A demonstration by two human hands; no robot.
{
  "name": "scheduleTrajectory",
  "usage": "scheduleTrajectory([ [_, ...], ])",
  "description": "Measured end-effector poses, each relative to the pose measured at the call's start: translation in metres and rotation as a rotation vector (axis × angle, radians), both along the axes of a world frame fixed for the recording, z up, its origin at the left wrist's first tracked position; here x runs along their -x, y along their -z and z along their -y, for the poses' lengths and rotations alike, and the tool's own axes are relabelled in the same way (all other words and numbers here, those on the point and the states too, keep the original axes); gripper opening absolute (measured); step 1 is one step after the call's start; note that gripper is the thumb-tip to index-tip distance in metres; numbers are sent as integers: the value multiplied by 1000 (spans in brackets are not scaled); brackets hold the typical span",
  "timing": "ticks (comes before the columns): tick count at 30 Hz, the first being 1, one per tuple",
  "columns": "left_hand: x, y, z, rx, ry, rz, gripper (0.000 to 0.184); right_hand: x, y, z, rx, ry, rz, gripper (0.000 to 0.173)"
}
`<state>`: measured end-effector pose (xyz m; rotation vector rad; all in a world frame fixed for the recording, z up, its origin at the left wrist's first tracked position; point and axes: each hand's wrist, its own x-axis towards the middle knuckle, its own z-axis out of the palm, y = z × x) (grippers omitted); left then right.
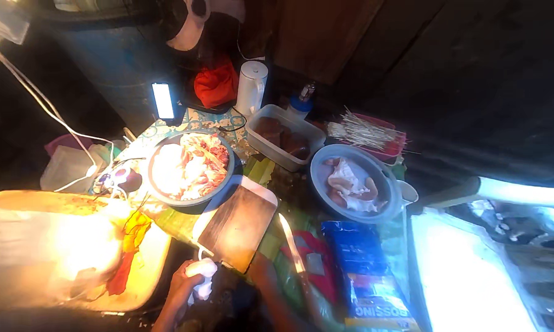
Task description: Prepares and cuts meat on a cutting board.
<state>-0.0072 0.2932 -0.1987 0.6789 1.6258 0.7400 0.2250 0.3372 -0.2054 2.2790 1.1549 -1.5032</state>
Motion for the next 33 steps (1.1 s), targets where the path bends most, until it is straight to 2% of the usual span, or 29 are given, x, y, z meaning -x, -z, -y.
scheduleTrajectory([
  [2,8,-3,1,88,12,42,50,-13,-7,-9,-74,-11,24,41],
  [5,17,6,13,199,-31,92,47,-25,-2,-29,-277,-98,88,54],
  [8,17,24,22,215,-138,121,44,-30,6,-61,-409,-312,175,63],
  [11,9,30,22,203,-211,134,46,-39,14,-106,-367,-453,196,71],
  [16,-4,26,8,155,-264,145,50,-67,41,-181,-366,-423,93,107],
  [19,-14,29,3,157,-265,109,50,-74,45,-206,-330,-445,40,115],
  [23,-23,31,4,172,-248,44,50,-74,44,-203,-297,-494,78,117],
  [30,-37,28,42,214,-210,9,52,-76,23,-170,-145,-703,243,113],
  [33,-36,27,45,218,-215,12,51,-77,27,-169,-178,-717,261,114],
])
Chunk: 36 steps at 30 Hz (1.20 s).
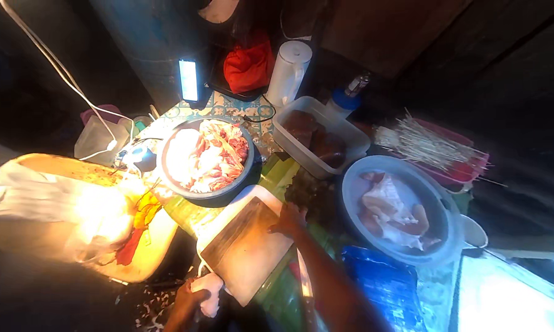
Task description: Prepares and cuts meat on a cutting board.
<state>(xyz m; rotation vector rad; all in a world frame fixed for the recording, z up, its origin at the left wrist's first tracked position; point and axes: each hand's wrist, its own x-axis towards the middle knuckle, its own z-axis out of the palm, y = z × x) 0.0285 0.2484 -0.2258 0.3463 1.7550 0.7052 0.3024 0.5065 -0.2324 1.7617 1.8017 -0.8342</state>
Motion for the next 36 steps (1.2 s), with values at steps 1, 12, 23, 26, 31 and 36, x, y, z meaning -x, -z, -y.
scheduleTrajectory([
  [1,3,-3,2,5,8,-2,50,0,-1,5,-33,20,-19,114],
  [12,-29,-68,-112,-241,295,205,49,-12,-29,241,-615,680,-205,55],
  [23,-28,1,-147,-36,508,39,46,-24,-8,285,-294,753,46,58],
  [26,-28,-13,-121,-73,400,149,39,-15,-20,289,-318,836,-90,53],
  [31,-26,-1,-83,-188,897,-154,41,19,-45,322,-338,856,-439,45],
  [36,-37,-2,-70,-307,964,-505,25,46,-40,321,-121,697,-331,41],
])
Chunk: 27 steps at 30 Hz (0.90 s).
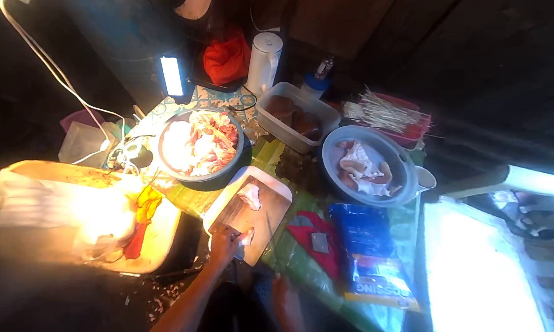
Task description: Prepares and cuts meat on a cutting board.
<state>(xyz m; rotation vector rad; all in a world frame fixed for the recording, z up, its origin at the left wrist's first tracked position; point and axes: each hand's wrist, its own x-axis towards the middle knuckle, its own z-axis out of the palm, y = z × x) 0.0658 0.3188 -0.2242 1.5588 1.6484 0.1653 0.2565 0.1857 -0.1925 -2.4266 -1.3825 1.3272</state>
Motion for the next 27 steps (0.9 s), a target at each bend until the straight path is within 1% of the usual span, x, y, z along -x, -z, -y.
scheduleTrajectory([
  [3,-19,4,-3,30,120,-15,31,11,-1,-16,83,-176,89,43],
  [5,-37,-4,-3,118,112,-79,33,17,-10,-29,175,-263,142,45],
  [7,-53,-13,-7,205,69,-130,31,21,-11,-38,228,-280,171,46],
  [9,-66,-18,-9,241,84,-180,30,23,-5,-42,227,-262,191,47],
  [12,-70,-14,4,133,151,-299,34,15,11,-42,167,-218,218,45],
  [13,-65,-12,10,101,123,-306,39,10,16,-40,163,-204,210,45],
  [14,-56,-10,13,76,53,-300,45,5,19,-41,164,-192,180,47],
  [17,-24,0,15,58,-293,-233,63,0,27,-40,184,-158,24,54],
  [18,-13,4,12,70,-365,-207,67,2,29,-40,178,-163,-1,54],
  [19,-4,7,7,103,-391,-187,69,5,30,-39,165,-160,-22,54],
  [22,6,4,-3,200,-330,-212,71,14,32,-36,147,-137,-23,52],
  [24,8,2,-4,209,-286,-239,69,14,31,-38,173,-147,-8,51],
  [25,8,0,-3,189,-250,-259,65,12,30,-39,185,-158,-4,50],
  [27,3,-7,3,74,-142,-271,53,8,25,-39,195,-190,17,48],
])
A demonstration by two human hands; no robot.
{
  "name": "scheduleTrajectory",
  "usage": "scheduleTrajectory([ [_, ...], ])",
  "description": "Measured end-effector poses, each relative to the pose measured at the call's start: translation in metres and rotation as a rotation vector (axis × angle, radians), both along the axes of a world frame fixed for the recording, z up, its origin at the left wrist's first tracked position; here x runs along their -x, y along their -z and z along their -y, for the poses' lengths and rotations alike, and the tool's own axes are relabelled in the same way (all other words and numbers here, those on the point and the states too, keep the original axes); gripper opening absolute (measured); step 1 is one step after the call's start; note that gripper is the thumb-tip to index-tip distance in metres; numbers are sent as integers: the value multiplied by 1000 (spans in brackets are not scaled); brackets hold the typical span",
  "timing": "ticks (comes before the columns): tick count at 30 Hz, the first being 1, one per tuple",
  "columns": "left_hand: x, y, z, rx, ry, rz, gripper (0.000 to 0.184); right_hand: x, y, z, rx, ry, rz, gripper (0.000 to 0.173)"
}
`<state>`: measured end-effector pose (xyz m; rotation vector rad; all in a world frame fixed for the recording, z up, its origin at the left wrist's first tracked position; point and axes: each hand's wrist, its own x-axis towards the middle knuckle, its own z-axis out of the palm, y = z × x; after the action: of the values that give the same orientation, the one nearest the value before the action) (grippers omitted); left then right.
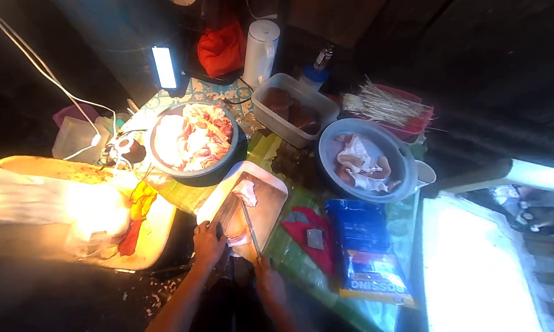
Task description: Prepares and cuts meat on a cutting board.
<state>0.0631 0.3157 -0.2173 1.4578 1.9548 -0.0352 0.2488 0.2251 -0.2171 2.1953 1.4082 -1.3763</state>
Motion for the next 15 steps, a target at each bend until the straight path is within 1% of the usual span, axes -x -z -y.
scheduleTrajectory([
  [2,-14,-3,6,-97,131,105,40,-1,-8,3,3,-38,46,49],
  [4,-32,3,7,-64,243,222,32,-1,-13,12,-4,-41,79,48],
  [5,-41,6,6,-29,256,239,31,-1,-16,17,-7,-40,93,47],
  [7,-57,7,-1,51,234,184,32,-1,-22,22,11,-44,123,46],
  [10,-71,-3,-7,155,211,99,28,0,-22,23,42,-60,162,46],
  [13,-75,-10,-11,191,231,56,27,8,-17,7,23,-79,192,45],
  [15,-74,-9,-12,188,237,59,27,10,-18,-8,63,-79,188,44],
])
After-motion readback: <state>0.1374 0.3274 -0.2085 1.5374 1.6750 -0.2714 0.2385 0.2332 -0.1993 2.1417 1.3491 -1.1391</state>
